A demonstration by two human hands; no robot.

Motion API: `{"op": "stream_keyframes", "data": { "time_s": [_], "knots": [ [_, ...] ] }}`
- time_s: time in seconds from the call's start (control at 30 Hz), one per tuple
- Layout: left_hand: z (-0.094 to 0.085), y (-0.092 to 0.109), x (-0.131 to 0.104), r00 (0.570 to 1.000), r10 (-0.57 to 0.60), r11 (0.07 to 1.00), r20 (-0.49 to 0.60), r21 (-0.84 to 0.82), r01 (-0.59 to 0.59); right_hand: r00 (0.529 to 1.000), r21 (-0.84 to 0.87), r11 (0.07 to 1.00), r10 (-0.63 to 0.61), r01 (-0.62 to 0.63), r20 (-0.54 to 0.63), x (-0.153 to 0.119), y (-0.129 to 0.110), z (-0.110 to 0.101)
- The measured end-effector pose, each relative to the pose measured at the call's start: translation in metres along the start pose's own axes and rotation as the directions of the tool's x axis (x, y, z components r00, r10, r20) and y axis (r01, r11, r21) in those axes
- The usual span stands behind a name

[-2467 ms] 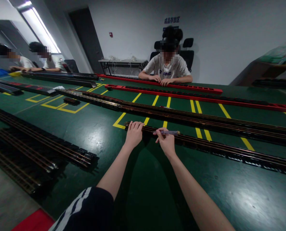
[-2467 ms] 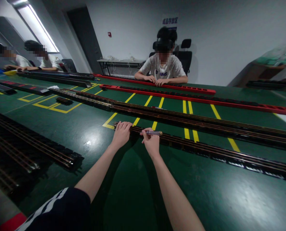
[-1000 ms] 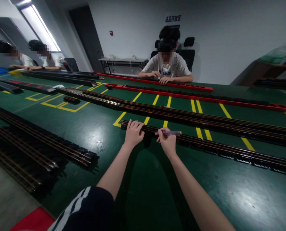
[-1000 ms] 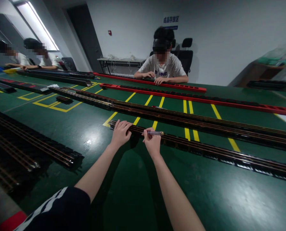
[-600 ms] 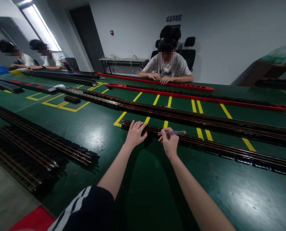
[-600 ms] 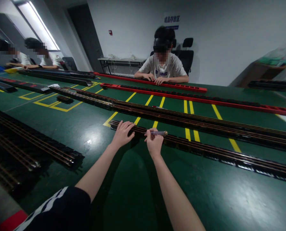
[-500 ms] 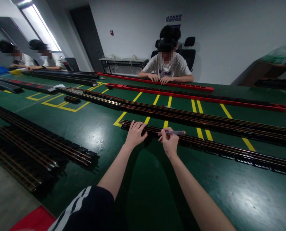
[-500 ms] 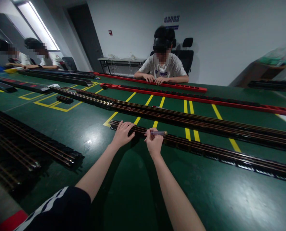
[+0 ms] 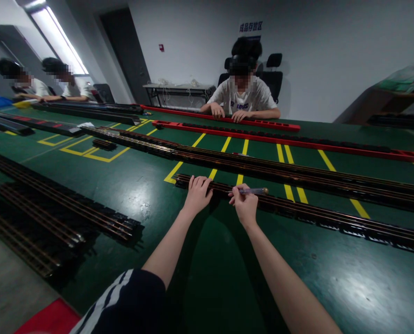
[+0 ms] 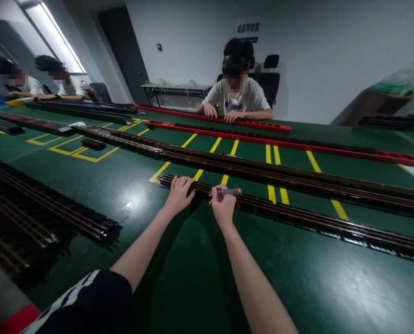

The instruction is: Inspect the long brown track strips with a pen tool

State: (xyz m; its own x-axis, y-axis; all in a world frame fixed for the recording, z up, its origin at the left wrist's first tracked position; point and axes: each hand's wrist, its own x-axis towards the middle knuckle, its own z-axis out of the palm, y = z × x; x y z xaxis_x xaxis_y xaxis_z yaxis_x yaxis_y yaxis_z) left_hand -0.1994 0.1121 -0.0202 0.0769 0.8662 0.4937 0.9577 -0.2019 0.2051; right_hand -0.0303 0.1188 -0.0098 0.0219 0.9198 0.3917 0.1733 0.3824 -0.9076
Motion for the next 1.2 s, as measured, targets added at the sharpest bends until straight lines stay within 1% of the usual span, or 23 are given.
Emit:
{"op": "stream_keyframes", "data": {
  "time_s": [0.13, 0.3, 0.43, 0.5, 0.57, 0.73, 0.93, 1.07, 1.2],
  "knots": [
    [0.001, 0.0, 0.0, 1.0, 0.001, 1.0, -0.008, 0.019, 0.0, 1.0, 0.018, 1.0, 0.022, -0.022, 0.01, 0.001, 0.002, 0.0],
    [0.001, 0.001, 0.0, 1.0, 0.017, 0.998, -0.008, 0.056, -0.017, 0.998, 0.027, 0.999, 0.021, -0.023, 0.052, 0.003, 0.004, -0.002],
    [0.002, 0.001, 0.0, 0.999, 0.032, 0.996, -0.011, 0.089, -0.031, 0.991, 0.036, 0.999, 0.021, -0.026, 0.133, 0.003, 0.004, -0.011],
    [0.001, 0.001, 0.0, 0.999, 0.043, 0.995, -0.013, 0.09, -0.042, 0.983, 0.045, 0.999, 0.009, -0.018, 0.184, 0.003, 0.003, -0.016],
    [0.0, 0.001, 0.0, 0.998, 0.056, 0.995, -0.012, 0.081, -0.054, 0.978, 0.056, 0.998, -0.004, -0.008, 0.21, 0.002, 0.002, -0.021],
    [-0.004, 0.004, 0.001, 0.994, 0.113, 0.993, 0.013, 0.039, -0.113, 0.977, 0.065, 0.998, 0.012, -0.026, 0.212, 0.0, 0.002, -0.027],
    [-0.004, 0.019, 0.001, 0.983, 0.176, 0.984, 0.062, -0.028, -0.174, 0.97, -0.001, 0.998, 0.056, -0.057, 0.237, -0.003, 0.005, -0.033],
    [0.001, 0.027, 0.0, 0.986, 0.16, 0.987, 0.049, -0.025, -0.159, 0.973, 0.017, 0.998, 0.062, -0.067, 0.222, -0.004, 0.007, -0.036],
    [0.004, 0.027, 0.0, 0.99, 0.136, 0.991, 0.033, -0.006, -0.136, 0.975, 0.055, 0.995, 0.067, -0.08, 0.213, -0.004, 0.007, -0.038]
  ]
}}
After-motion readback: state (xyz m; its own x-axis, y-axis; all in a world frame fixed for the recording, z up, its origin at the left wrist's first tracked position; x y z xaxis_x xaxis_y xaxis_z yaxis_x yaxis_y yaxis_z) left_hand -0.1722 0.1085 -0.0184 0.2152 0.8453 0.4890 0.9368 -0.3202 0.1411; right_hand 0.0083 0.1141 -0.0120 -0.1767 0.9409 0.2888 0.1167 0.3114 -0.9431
